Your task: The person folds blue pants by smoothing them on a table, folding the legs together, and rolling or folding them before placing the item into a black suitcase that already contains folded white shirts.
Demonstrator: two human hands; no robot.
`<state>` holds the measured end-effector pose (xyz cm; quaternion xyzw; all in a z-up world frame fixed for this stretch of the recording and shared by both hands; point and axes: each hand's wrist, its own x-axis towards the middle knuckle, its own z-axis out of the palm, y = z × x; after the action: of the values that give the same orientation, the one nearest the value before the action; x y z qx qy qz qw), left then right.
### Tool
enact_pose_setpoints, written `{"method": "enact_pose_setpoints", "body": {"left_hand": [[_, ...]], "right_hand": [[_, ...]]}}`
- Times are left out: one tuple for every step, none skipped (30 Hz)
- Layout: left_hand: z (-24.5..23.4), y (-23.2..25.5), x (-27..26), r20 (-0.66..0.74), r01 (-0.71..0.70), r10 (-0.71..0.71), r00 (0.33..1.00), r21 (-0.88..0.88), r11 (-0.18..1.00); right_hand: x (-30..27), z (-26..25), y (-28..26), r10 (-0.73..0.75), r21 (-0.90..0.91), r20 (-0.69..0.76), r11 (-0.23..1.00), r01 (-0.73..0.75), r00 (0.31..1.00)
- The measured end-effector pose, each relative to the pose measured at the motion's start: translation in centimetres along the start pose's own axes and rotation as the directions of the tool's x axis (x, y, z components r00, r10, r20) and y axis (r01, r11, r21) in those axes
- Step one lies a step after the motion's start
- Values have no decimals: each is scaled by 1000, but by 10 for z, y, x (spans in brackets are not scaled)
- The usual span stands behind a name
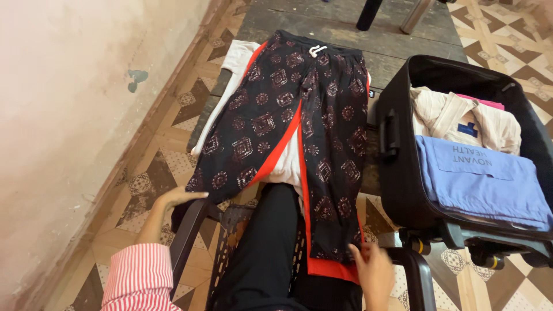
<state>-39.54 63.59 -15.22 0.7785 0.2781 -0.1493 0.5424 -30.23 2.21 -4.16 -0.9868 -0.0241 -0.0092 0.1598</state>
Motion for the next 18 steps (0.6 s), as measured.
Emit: {"method": "enact_pose_setpoints", "body": {"left_hand": [[4,-9,-3,41,82,-82,996,1,997],[9,-18,-7,38,83,-83,996,-1,997],[11,-21,-8,17,103,-104,994,41,994],[16,-24,-8,-20,125,-123,992,80,989],[22,-28,-11,-64,149,-142,988,112,983],[28,-32,-14,-112,169,-153,982,144,975],[35,-36,-19,-146,183,-158,976,176,967],[41,-36,-26,-182,200,-164,969,202,959],[49,-39,-28,-219,210,-162,962,220,953],[48,-35,-31,-251,216,-156,955,232,949],[48,-31,-39,-277,226,-156,948,242,944],[46,-26,-47,-301,233,-154,941,248,940],[41,-20,-54,-321,237,-148,935,258,936],[35,-14,-62,-342,238,-140,929,263,935],[35,-15,-66,-361,238,-131,923,269,933],[41,-22,-67,-377,235,-120,918,273,933],[48,-29,-68,-393,231,-110,913,277,932],[56,-34,-71,-405,225,-96,909,284,932]], "right_hand": [[3,-2,-4,80,76,233,992,-100,969],[1,-3,-8,77,76,234,992,-97,969],[-1,-3,-15,26,31,279,999,-36,960],[-2,-6,-20,-22,-11,325,1000,27,945],[0,-9,-20,-26,-9,327,1000,30,945],[4,-12,-17,-68,46,431,998,54,900],[3,-9,-11,-108,100,530,993,64,841],[-1,0,-3,-103,100,534,993,58,839],[-1,11,8,-279,413,446,907,82,850],[0,24,22,-417,681,306,724,110,856],[0,36,42,-418,679,311,726,108,854],[4,46,63,-414,785,299,619,25,860],[8,52,82,-408,868,286,493,-54,867],[12,54,98,-411,868,289,494,-55,865],[17,53,111,-408,878,393,432,-205,824],[19,52,116,-415,862,489,366,-352,767],[17,52,117,-416,859,493,370,-353,764],[12,49,116,-269,650,549,733,-202,791]]}}
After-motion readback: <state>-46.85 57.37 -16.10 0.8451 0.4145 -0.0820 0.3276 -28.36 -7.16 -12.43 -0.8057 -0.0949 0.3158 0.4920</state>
